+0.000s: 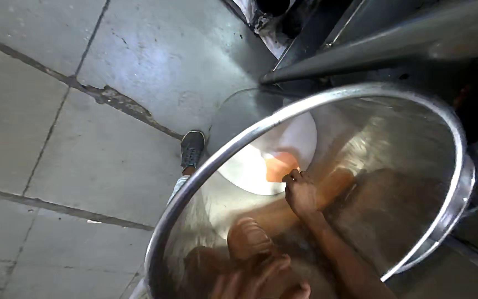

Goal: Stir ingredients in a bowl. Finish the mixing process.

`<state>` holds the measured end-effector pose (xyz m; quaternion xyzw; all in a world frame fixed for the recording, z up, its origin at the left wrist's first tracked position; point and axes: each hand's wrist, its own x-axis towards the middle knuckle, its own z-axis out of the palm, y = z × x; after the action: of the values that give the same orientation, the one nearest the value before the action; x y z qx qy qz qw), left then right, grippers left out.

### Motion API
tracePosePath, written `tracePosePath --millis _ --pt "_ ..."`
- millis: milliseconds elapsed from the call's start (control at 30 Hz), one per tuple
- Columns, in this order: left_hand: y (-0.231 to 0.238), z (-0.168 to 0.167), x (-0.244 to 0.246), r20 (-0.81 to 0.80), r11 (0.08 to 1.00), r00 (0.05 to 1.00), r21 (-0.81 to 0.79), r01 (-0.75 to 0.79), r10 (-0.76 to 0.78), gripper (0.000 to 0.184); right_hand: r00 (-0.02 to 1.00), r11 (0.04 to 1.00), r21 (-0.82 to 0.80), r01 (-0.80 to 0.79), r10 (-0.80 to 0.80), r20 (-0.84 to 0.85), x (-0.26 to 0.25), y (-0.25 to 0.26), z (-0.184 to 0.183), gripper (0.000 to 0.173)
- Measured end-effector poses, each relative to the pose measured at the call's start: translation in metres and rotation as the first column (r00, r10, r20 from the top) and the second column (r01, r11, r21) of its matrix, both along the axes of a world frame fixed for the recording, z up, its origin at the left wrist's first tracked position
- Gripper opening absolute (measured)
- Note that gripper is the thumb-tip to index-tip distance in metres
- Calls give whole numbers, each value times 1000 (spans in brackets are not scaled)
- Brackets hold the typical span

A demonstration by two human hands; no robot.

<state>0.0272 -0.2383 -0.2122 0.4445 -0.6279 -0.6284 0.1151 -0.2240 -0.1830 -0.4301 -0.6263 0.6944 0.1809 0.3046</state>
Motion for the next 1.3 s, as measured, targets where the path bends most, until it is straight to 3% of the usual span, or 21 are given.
tracePosePath --millis 67,133,267,367,433,467,567,633,700,867,967,1067,1167,1300 --pt "-3 -6 -9 67 999 998 -40 19 -16 43 999 998 59 -34 34 16 -11 7 -8 18" --pt "-4 -16 -18 123 995 991 -80 57 -47 42 1000 1000 9 12 -12 29 -24 14 -23 24" --pt "-18 -28 -30 272 982 951 -75 172 -146 55 948 928 -215 304 -317 -32 -28 -2 -42 29" --pt "-29 -43 -41 388 985 914 -65 157 -120 65 840 810 -288 510 -542 -37 -31 -33 -54 62" --pt "-31 -58 -50 435 992 900 -97 83 -32 72 783 778 -164 607 -620 -45 -38 -48 -70 72" --pt "-32 -65 -53 449 995 893 -98 36 12 76 769 770 -75 634 -638 -49 -39 -52 -78 68" --pt "-44 -87 -61 477 988 872 -145 -46 111 78 790 780 135 611 -612 -35 -32 -66 -88 34" --pt "-54 -102 -65 502 986 858 -161 -34 111 79 773 763 140 631 -634 -21 -22 -57 -80 27" --pt "-68 -122 -71 532 977 838 -211 -6 120 79 727 727 -9 687 -687 -20 -16 -47 -69 28" --pt "-108 -143 -94 627 973 773 -221 61 94 85 523 504 -377 777 -850 -58 -15 -33 -21 42" --pt "-120 -144 -108 680 968 732 -210 137 44 84 513 484 -493 724 -854 -85 -18 -25 -25 63" --pt "-120 -150 -118 726 939 687 -205 277 -44 82 438 451 -491 745 -886 -151 -13 -34 -35 68" --pt "-117 -161 -127 765 910 628 -149 387 -142 82 351 401 -372 837 -915 -198 -8 -60 -43 78" --pt "-111 -173 -132 783 885 584 -95 456 -217 81 390 418 -239 877 -908 -156 -15 -89 -53 70"
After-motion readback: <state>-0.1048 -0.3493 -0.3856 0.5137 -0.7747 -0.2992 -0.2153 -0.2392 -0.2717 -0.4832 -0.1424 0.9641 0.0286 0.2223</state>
